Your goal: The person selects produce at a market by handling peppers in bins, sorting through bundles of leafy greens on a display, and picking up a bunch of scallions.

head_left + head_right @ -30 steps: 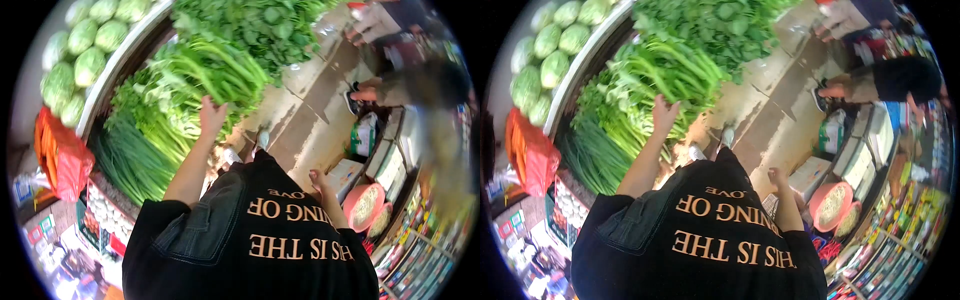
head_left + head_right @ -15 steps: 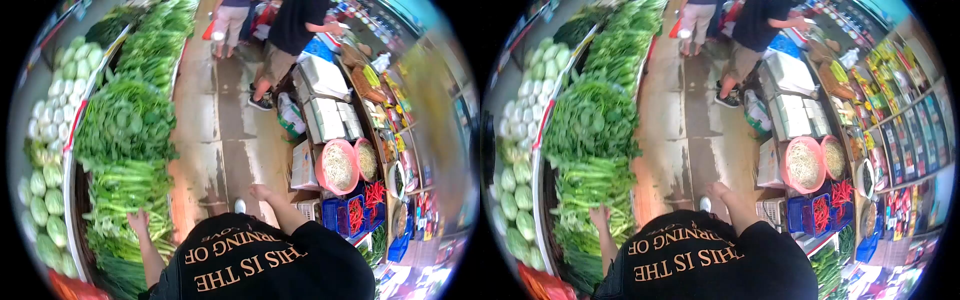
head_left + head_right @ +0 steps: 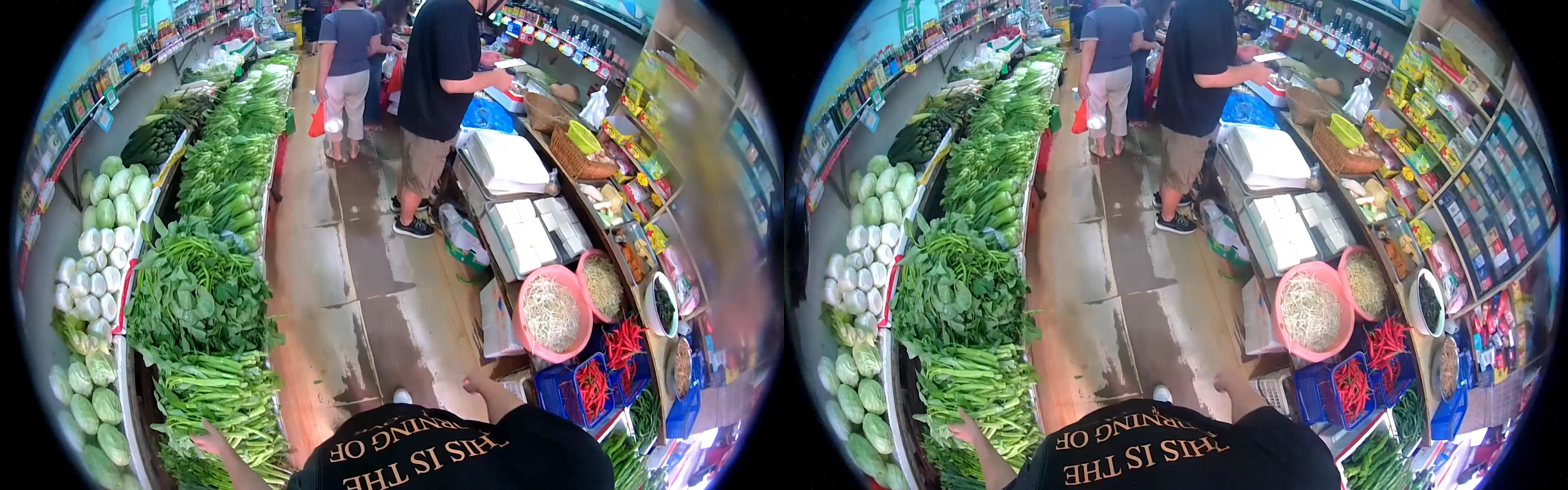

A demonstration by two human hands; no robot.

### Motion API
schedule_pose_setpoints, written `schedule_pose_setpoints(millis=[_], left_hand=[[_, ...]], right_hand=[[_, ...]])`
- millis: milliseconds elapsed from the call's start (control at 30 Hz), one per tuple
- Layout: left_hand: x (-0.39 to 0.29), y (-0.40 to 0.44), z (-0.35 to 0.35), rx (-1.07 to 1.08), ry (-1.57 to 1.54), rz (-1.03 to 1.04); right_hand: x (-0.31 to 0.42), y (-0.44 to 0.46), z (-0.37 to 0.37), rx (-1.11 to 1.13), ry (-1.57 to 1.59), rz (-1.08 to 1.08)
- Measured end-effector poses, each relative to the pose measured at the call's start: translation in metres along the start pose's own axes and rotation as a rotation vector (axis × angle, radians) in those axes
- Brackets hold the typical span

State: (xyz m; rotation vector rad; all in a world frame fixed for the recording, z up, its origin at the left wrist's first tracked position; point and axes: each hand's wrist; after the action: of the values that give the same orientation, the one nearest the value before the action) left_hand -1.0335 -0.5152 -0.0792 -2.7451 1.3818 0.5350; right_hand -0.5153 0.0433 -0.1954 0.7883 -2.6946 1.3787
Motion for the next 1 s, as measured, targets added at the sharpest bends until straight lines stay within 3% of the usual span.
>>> schedule_pose_setpoints(millis=[100, 200, 300, 367, 467, 600, 667, 900, 1000], left_hand=[[-0.006, 0.011, 0.03, 0.054, -0.105, 0.018], [-0.013, 0.021, 0.045, 0.098, -0.068, -0.018], [-0.03, 0.028, 0.057, 0.131, 0.051, -0.059], [-0.034, 0.026, 0.063, 0.128, 0.187, -0.085], [-0.035, 0.021, 0.063, 0.128, 0.175, -0.082], [-0.035, 0.0, 0.025, 0.177, -0.184, -0.077], [-0.018, 0.003, 0.036, 0.095, -0.334, -0.051], [-0.024, -0.017, -0.017, 0.171, -0.373, 0.015], [-0.024, -0.015, -0.012, 0.048, -0.341, 0.081]], right_hand=[[-0.015, -0.007, -0.005, -0.069, 0.121, 0.11], [0.024, -0.027, -0.031, -0.089, -0.338, 0.05], [0.052, -0.014, -0.021, -0.067, 0.068, 0.042], [0.085, -0.009, -0.015, -0.071, 0.134, -0.077], [0.143, -0.017, -0.025, -0.043, 0.181, -0.118], [0.17, -0.007, -0.018, -0.091, 0.12, -0.174], [0.17, -0.001, -0.012, -0.111, 0.14, -0.177], [0.171, -0.004, 0.003, -0.02, 0.076, -0.091], [0.177, -0.006, 0.012, -0.017, 0.1, -0.047]])
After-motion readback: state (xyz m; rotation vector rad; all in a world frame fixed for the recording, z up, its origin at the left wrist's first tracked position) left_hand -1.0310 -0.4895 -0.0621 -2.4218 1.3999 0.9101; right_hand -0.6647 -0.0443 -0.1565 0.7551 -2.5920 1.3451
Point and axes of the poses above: each hand's wrist, its own y-axis towards the middle knuckle, its own z-axis out of the palm, x = y × z, and after that the axes turned 4 degrees about y, right-handed
